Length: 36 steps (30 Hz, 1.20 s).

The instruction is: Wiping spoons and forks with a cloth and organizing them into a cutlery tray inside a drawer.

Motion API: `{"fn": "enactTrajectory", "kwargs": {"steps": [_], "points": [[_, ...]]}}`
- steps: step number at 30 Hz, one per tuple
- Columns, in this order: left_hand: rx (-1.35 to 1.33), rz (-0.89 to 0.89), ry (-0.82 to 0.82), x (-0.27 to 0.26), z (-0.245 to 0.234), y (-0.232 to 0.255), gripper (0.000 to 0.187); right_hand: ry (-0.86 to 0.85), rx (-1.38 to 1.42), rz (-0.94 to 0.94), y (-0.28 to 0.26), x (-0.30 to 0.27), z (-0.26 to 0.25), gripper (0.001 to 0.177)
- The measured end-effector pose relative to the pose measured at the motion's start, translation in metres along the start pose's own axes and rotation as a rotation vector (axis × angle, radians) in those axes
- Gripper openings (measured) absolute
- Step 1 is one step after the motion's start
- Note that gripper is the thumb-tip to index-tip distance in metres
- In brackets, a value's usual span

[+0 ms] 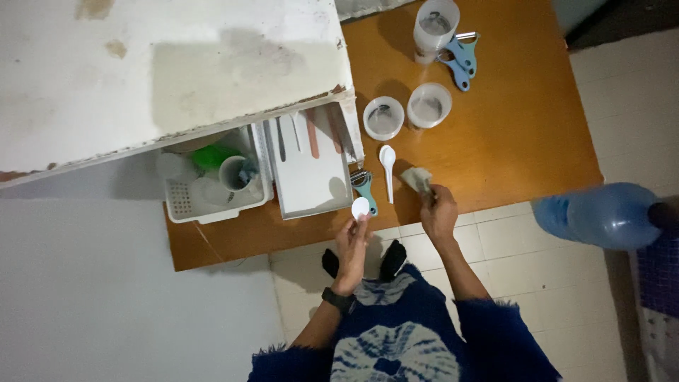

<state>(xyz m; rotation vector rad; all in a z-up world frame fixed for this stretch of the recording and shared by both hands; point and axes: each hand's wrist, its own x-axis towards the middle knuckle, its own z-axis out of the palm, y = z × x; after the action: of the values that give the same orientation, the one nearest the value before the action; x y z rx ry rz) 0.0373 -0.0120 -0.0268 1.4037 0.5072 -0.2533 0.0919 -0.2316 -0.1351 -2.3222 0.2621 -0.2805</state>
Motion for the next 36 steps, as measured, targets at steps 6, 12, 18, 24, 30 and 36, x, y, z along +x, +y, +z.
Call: {"fn": "enactTrajectory", "kwargs": {"steps": [6,12,18,24,30,36], "points": [[0.068,-0.004,-0.150,-0.034,-0.002,0.057,0.043,-0.335,0.827,0.342,-0.122,-0.051,-0.073,0.022],[-0.145,-0.007,-0.321,-0.043,-0.028,0.046,0.038,-0.474,1.281,0.508,-0.149,-0.096,-0.084,0.021],[0.151,0.283,-0.248,-0.060,-0.051,0.084,0.029,-0.468,0.839,0.173,-0.224,-0.091,-0.122,0.074],[0.406,0.649,-0.253,-0.063,-0.082,0.107,0.028,-0.275,0.200,-0.365,-0.240,-0.095,-0.125,0.035],[0.475,0.643,-0.521,-0.083,-0.099,0.158,0.028,-0.476,0.517,-0.301,-0.263,-0.095,-0.120,0.071],[0.899,0.406,-0.461,-0.086,-0.123,0.170,0.035,-0.724,0.382,-0.237,-0.281,-0.094,-0.114,0.037]]}}
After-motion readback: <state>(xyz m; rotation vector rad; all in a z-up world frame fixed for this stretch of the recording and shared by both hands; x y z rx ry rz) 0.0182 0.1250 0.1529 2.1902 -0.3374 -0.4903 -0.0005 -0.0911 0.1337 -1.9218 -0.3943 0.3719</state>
